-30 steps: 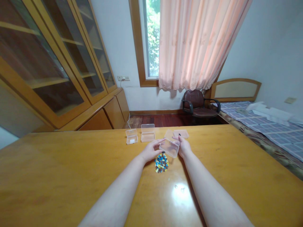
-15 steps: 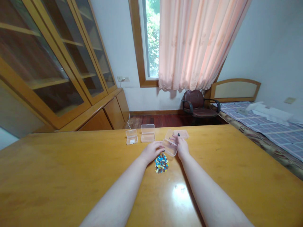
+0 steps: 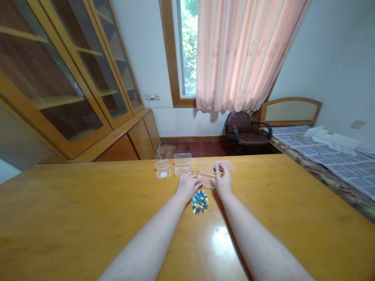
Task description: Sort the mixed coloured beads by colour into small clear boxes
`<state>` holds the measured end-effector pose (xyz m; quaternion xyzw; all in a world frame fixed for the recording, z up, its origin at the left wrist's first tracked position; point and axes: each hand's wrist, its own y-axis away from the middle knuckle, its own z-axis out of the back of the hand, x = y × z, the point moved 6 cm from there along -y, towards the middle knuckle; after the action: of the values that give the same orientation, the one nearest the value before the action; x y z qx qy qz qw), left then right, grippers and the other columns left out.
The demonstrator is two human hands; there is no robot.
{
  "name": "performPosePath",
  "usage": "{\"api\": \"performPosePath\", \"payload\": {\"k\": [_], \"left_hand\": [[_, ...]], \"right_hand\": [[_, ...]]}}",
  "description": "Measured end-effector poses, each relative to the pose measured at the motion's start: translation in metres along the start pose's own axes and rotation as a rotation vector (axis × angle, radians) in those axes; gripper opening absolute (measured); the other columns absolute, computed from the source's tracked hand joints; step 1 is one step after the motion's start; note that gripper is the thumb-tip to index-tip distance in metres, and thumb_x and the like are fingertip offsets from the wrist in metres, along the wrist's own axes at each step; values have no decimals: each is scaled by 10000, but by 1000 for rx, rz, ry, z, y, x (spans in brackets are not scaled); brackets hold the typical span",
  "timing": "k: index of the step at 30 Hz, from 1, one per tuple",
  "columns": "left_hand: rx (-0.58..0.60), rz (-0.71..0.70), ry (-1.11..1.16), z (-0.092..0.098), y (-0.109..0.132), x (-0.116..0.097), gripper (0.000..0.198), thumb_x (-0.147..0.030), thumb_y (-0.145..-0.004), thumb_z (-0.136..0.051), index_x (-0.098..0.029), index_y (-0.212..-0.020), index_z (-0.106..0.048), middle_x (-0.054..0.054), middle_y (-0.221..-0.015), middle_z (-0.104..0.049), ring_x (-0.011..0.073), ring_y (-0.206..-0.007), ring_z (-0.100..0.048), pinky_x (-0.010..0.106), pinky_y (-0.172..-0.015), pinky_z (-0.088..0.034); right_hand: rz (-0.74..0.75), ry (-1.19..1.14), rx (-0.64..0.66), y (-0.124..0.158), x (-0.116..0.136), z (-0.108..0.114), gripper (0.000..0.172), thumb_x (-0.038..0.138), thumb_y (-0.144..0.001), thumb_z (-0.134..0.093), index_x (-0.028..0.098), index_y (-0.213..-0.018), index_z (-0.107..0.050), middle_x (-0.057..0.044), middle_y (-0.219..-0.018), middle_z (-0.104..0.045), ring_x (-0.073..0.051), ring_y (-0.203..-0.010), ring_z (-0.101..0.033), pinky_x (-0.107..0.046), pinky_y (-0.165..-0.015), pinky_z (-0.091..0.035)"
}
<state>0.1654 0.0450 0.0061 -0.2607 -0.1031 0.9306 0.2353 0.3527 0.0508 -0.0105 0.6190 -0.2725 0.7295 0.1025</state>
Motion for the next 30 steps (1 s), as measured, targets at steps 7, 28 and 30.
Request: {"api": "performPosePath", "payload": {"k": [7,28,30], "left_hand": [[-76,-14,-80,4,1,-2,76,-270,-723,-707,-219,-776,-692,73,-1054,-668,289,-1131,-484,452,-977,-313],[37,60,36,-14,2,2,520,-276,-760,-615,-189,-1263,-519,146,-1339,-501,347,-1304,-324,563,-1098,-41],[34,57,51,-13,2,2,518,-270,-763,-606,-202,-1268,-515,138,-1361,-481,344,-1318,-306,567,-1100,-9]], "right_hand": [[274,165,242,17,25,-9,284,418,-822,-518,199,-704,-655,-28,-679,-618,-162,-649,-523,-267,-646,-392],[424,617,538,32,23,-40,254,238,-844,-504,193,-1021,-680,-94,-997,-660,-201,-911,-611,-284,-831,-449],[425,626,551,32,24,-40,277,233,-835,-520,199,-1070,-663,-98,-1036,-653,-210,-944,-605,-298,-864,-441]]}}
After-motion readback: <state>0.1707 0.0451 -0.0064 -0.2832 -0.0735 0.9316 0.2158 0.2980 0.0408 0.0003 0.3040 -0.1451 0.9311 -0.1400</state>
